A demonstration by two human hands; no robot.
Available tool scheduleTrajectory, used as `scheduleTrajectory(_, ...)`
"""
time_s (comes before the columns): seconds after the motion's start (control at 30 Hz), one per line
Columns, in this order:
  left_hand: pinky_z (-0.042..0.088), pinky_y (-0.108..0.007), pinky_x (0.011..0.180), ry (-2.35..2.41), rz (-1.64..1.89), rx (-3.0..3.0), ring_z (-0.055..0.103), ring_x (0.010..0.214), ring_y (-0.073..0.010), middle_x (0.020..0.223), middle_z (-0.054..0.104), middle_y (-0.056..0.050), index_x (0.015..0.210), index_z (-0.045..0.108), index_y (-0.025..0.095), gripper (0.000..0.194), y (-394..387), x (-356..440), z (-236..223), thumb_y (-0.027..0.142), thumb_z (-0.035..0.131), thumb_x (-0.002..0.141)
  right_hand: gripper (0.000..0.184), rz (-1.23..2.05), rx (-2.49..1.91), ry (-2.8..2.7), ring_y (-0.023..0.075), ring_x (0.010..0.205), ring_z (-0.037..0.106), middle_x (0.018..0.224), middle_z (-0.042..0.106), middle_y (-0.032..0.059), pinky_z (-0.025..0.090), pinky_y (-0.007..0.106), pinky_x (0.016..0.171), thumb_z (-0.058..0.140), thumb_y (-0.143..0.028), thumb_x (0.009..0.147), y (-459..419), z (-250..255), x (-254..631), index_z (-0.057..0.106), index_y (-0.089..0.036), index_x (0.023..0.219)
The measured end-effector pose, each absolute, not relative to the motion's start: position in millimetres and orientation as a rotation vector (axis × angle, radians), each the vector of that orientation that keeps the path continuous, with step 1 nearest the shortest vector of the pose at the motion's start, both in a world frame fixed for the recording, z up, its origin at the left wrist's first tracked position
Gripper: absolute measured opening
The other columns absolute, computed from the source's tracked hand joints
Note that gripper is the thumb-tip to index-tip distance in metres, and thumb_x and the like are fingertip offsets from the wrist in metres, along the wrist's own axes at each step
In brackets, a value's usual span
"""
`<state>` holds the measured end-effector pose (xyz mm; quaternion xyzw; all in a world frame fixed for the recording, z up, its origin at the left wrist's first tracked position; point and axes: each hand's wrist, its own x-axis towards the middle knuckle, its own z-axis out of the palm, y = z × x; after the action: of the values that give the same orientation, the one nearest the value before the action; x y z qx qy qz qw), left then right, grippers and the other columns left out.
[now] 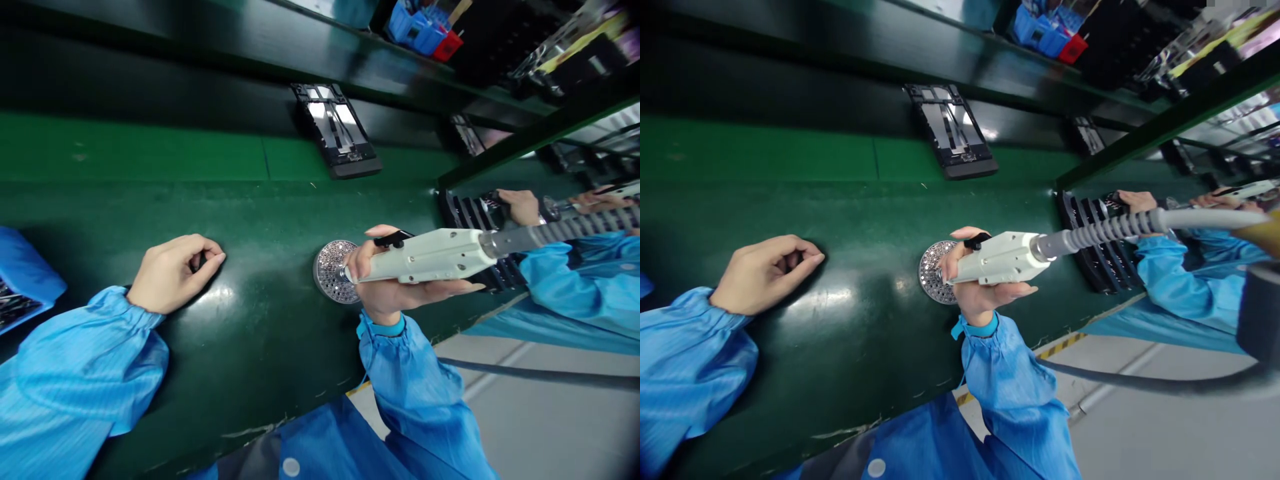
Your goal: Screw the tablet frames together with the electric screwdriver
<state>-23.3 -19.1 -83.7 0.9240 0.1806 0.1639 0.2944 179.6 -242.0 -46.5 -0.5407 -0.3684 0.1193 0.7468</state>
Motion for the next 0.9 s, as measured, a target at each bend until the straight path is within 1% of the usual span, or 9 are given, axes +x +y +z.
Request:
scheduleTrajectory(0.07,0.038,-0.021,0.062,0.491,0.427,2.458,0.047,0.058,-0.0087,0.067,0.057,0.0,0.084,0.068,0.014,0.033,-19.8,-23.1,-83.1,0.041,0.05,0.092,0.086,0.243,-1.2,-0.81,0.0119,0.038,0.042,0.05,0.04,-0.0062,0.041,0.027,0.043,0.026,-0.093,0.075,-241.9,-46.6,179.4,0.059,-0.019,0.101)
scheduleTrajectory(0.23,0.039,-0.021,0.063,0.497,0.414,2.45,0.047,0.059,-0.0085,0.068,0.059,0.0,0.085,0.068,0.014,0.034,-18.5,-23.6,-83.0,0.042,0.05,0.092,0.088,0.211,-1.272,-0.777,0.0129,0.036,0.043,0.049,0.04,-0.0063,0.041,0.029,0.04,0.019,-0.096,0.071,-241.9,-47.2,179.1,0.058,-0.021,0.096)
scheduleTrajectory(0.33,0.039,-0.022,0.063,0.497,0.405,2.464,0.047,0.059,-0.0075,0.069,0.059,0.001,0.086,0.068,0.014,0.032,-18.0,-23.6,-84.1,0.04,0.05,0.092,0.087,0.204,-1.274,-0.775,0.0126,0.035,0.044,0.049,0.039,-0.0066,0.042,0.029,0.041,0.022,-0.097,0.07,-241.6,-46.2,178.6,0.057,-0.021,0.093)
scheduleTrajectory(0.57,0.04,-0.022,0.064,0.534,0.44,2.488,0.046,0.06,-0.0056,0.069,0.055,0.005,0.085,0.067,0.016,0.047,-21.2,-21.4,-85.7,0.05,0.035,0.091,0.085,0.209,-1.24,-0.786,0.0116,0.036,0.043,0.05,0.043,-0.0053,0.041,0.028,0.041,0.027,-0.094,0.072,-240.9,-41.9,176.6,0.06,-0.019,0.093)
scheduleTrajectory(0.67,0.041,-0.021,0.064,0.519,0.425,2.473,0.047,0.06,-0.0061,0.069,0.057,0.003,0.084,0.067,0.015,0.043,-21.6,-21.1,-83.0,0.047,0.039,0.091,0.087,0.212,-1.251,-0.78,0.0123,0.035,0.043,0.049,0.042,-0.0057,0.042,0.029,0.041,0.028,-0.096,0.07,-241.6,-41.4,178.4,0.062,-0.019,0.093)
scheduleTrajectory(0.77,0.04,-0.022,0.063,0.523,0.39,2.459,0.049,0.059,-0.0084,0.068,0.059,0.0,0.083,0.068,0.014,0.039,-21.6,-21.5,-81.7,0.045,0.044,0.09,0.088,0.219,-1.216,-0.798,0.0125,0.036,0.043,0.05,0.043,-0.0046,0.042,0.03,0.04,0.024,-0.094,0.073,-241.6,-42.8,178.5,0.062,-0.018,0.093)
scheduleTrajectory(0.83,0.04,-0.022,0.062,0.542,0.381,2.455,0.049,0.058,-0.0097,0.067,0.059,-0.001,0.083,0.068,0.015,0.039,-21.6,-21.4,-82.1,0.046,0.045,0.09,0.088,0.212,-1.199,-0.795,0.0122,0.036,0.042,0.05,0.043,-0.0044,0.043,0.03,0.041,0.021,-0.094,0.074,-240.5,-44.6,176.9,0.062,-0.018,0.092)
scheduleTrajectory(0.9,0.039,-0.023,0.062,0.547,0.376,2.449,0.049,0.058,-0.0105,0.068,0.06,-0.001,0.083,0.067,0.016,0.037,-21.6,-20.6,-82.7,0.046,0.046,0.09,0.086,0.203,-1.203,-0.796,0.0119,0.035,0.041,0.049,0.043,-0.005,0.043,0.03,0.041,0.024,-0.095,0.072,-238.7,-47.0,175.3,0.062,-0.02,0.089)
